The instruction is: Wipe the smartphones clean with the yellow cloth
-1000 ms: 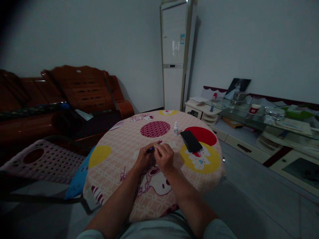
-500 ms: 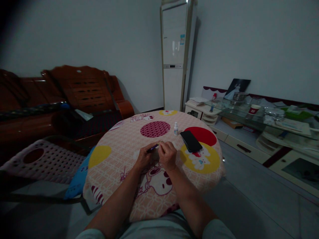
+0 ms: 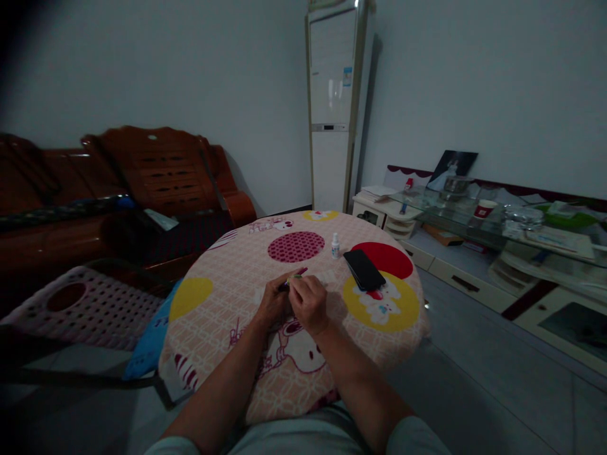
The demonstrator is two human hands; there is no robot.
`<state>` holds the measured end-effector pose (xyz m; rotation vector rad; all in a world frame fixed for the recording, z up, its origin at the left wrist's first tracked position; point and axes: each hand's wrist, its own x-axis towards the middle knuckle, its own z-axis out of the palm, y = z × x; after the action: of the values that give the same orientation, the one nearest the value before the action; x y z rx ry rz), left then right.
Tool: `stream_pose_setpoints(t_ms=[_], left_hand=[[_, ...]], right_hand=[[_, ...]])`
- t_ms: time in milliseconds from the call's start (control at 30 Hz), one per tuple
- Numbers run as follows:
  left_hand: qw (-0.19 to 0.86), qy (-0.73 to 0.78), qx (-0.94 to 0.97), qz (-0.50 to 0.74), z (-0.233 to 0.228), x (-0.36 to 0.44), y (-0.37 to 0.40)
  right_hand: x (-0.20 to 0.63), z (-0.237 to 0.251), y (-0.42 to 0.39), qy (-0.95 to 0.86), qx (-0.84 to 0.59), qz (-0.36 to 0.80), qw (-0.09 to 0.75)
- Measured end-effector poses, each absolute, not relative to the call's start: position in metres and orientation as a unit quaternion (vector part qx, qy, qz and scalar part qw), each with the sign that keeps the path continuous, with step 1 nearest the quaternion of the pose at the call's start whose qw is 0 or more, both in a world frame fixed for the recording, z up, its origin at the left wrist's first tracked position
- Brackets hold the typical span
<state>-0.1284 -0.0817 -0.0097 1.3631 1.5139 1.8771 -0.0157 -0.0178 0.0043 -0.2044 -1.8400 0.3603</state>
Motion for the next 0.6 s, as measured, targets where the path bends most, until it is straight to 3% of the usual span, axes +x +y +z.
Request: stream_pose_setpoints(t_ms=[133,267,433,600], left_hand=[[0.231,0.532,0.357,0.732,-0.004,-0.131,-0.082],[0.315,0.434,0.255,0.804,0.002,-0.130,-0.084],[0.418,0.335,0.227,0.813,0.005,-0.127,-0.089],[0.453,0.302,0.176,0.820,0.003,-0.129,-0.092]], right_hand=[[-0.014,0.002,-0.004,-0.766,-0.149,0.178,0.600],[-0.010,0.003,0.008,-0.732,-0.195,0.235,0.609],[-0.011,0.003,0.002,-0.732,-0.191,0.269,0.596],[-0.012,0.002,0.000,-0.725,-0.183,0.292,0.597]])
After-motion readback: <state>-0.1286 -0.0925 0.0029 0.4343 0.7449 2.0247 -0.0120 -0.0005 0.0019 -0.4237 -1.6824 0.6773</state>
